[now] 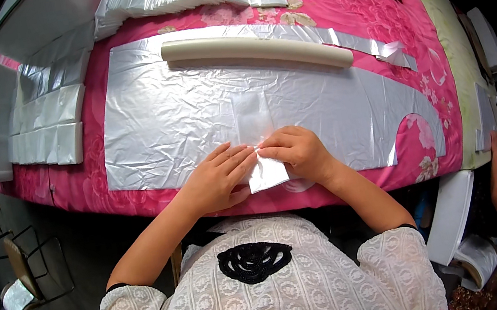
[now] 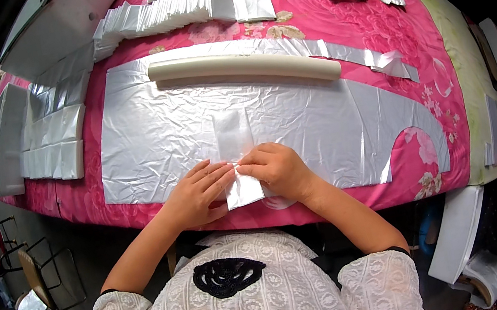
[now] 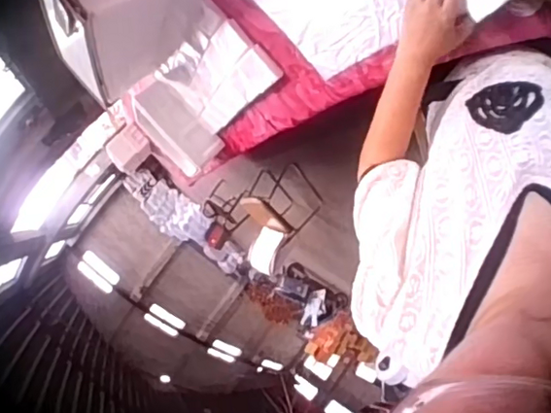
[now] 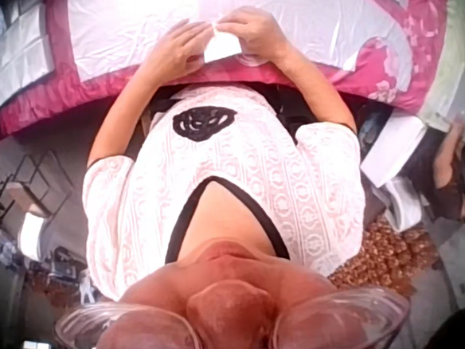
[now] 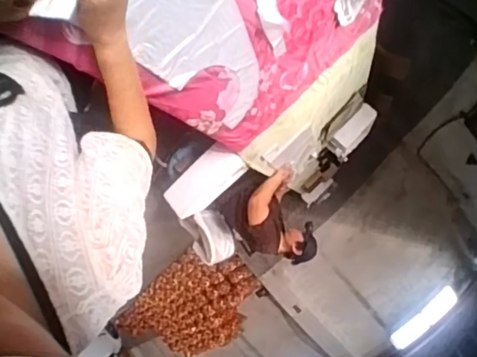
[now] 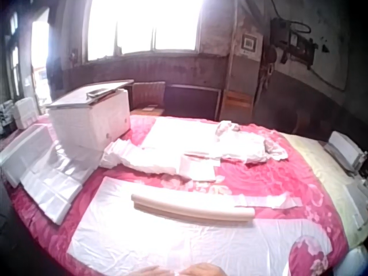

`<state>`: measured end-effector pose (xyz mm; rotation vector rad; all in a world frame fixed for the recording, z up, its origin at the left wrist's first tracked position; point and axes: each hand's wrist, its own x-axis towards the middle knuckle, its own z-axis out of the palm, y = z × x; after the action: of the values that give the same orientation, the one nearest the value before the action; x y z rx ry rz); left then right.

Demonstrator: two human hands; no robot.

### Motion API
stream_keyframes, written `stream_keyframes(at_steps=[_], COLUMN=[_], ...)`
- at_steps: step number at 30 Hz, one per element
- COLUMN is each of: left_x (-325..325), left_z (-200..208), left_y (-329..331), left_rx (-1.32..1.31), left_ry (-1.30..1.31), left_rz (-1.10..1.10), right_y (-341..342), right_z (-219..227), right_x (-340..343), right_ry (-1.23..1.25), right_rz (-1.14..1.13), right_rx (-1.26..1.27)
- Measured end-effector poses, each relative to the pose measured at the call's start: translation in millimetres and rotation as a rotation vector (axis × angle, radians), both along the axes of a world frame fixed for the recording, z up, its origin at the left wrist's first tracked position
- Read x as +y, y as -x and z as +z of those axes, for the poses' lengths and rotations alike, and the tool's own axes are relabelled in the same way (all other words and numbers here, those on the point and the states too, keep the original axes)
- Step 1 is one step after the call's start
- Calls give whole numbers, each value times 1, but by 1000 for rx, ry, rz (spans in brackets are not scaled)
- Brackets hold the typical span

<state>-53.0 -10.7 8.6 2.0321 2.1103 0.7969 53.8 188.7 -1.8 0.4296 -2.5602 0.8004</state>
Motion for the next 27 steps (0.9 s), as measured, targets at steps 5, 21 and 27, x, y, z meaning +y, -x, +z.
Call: stream_keyframes(at_steps=[5, 21, 27], left_x=[4, 49, 46], left_z=[-11, 10, 1], left_y=[-2, 25, 11], left_rx=[-74, -774, -174], left_ry=[-67, 119, -162], left_rz=[139, 727, 409], right_y=[-1, 47, 50], right_z=[4, 28, 30], right_x=[3, 20, 22], right_ry=[108, 642, 608], right_rz=[-96, -515, -501], right_rx=[-42, -989, -1011])
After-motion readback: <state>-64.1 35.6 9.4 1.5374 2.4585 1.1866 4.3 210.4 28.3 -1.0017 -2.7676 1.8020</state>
